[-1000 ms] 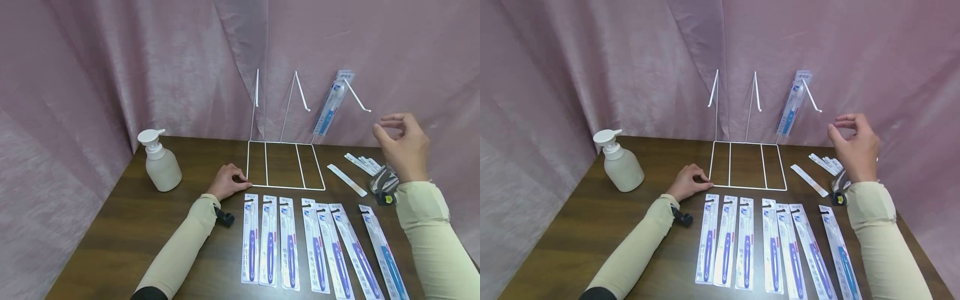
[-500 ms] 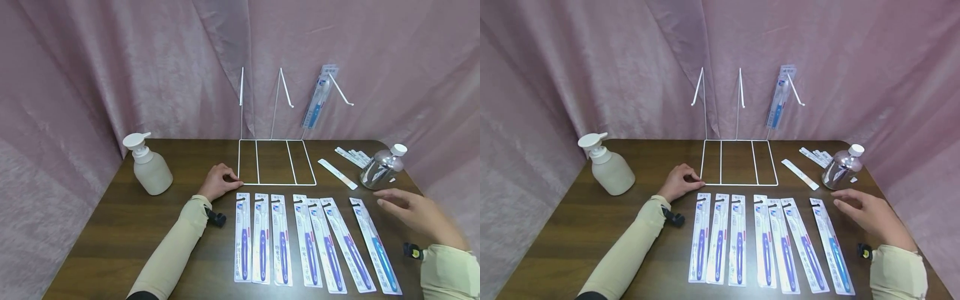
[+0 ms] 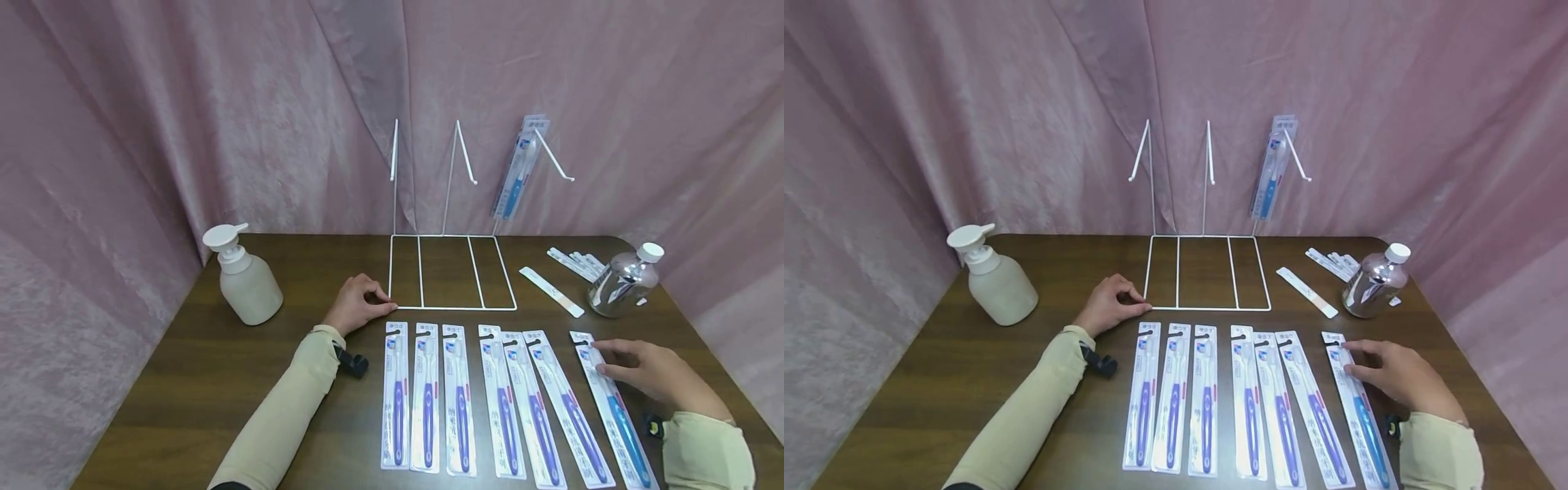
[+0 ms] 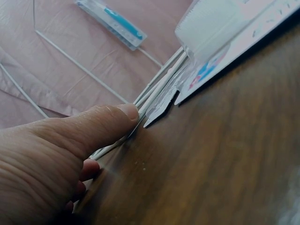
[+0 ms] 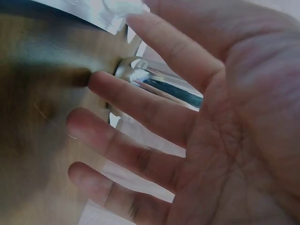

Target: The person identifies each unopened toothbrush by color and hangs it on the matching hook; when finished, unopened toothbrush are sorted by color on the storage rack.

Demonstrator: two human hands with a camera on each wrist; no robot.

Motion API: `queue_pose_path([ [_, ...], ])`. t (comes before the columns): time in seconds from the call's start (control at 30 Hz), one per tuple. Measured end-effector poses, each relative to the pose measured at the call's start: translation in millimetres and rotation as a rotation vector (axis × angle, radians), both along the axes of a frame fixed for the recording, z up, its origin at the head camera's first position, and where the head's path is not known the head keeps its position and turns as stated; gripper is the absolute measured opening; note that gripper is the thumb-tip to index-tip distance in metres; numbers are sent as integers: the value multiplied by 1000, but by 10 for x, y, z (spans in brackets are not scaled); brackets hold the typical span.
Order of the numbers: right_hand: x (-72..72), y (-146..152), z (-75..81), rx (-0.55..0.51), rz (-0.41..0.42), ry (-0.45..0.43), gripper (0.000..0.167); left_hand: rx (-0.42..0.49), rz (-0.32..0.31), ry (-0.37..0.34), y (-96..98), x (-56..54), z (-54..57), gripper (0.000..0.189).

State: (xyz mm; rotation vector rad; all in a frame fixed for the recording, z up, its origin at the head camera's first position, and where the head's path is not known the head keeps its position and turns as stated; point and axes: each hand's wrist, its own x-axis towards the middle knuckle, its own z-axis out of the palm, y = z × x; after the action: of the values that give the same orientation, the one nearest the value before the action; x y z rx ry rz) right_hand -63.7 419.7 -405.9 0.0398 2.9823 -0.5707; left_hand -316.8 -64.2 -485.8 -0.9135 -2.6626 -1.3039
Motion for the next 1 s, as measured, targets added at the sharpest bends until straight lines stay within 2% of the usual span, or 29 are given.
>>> queue_pose_path([
  [0.33,-16,-6,-56,19,31,73,47,-7,17,-12,17,25,6,16],
  [0.5,-3,-37,-60,-79,33,87,41,-4,3,-5,14,23,4,15],
  [0.67,-10,-78,96,-152,-8,74,41,-3,-6,-15,18,5,-2,16],
  [0.8,-54,-156,330,-110,-17,229,42,5,-9,-9,21,-11,-1,16],
  [0.87,-88,-223,457,-79,-14,361,42,6,-5,-9,20,-10,-2,16],
  [1.0,-158,-408,712,-58,-63,612,44,7,-2,-16,16,-2,-16,17],
])
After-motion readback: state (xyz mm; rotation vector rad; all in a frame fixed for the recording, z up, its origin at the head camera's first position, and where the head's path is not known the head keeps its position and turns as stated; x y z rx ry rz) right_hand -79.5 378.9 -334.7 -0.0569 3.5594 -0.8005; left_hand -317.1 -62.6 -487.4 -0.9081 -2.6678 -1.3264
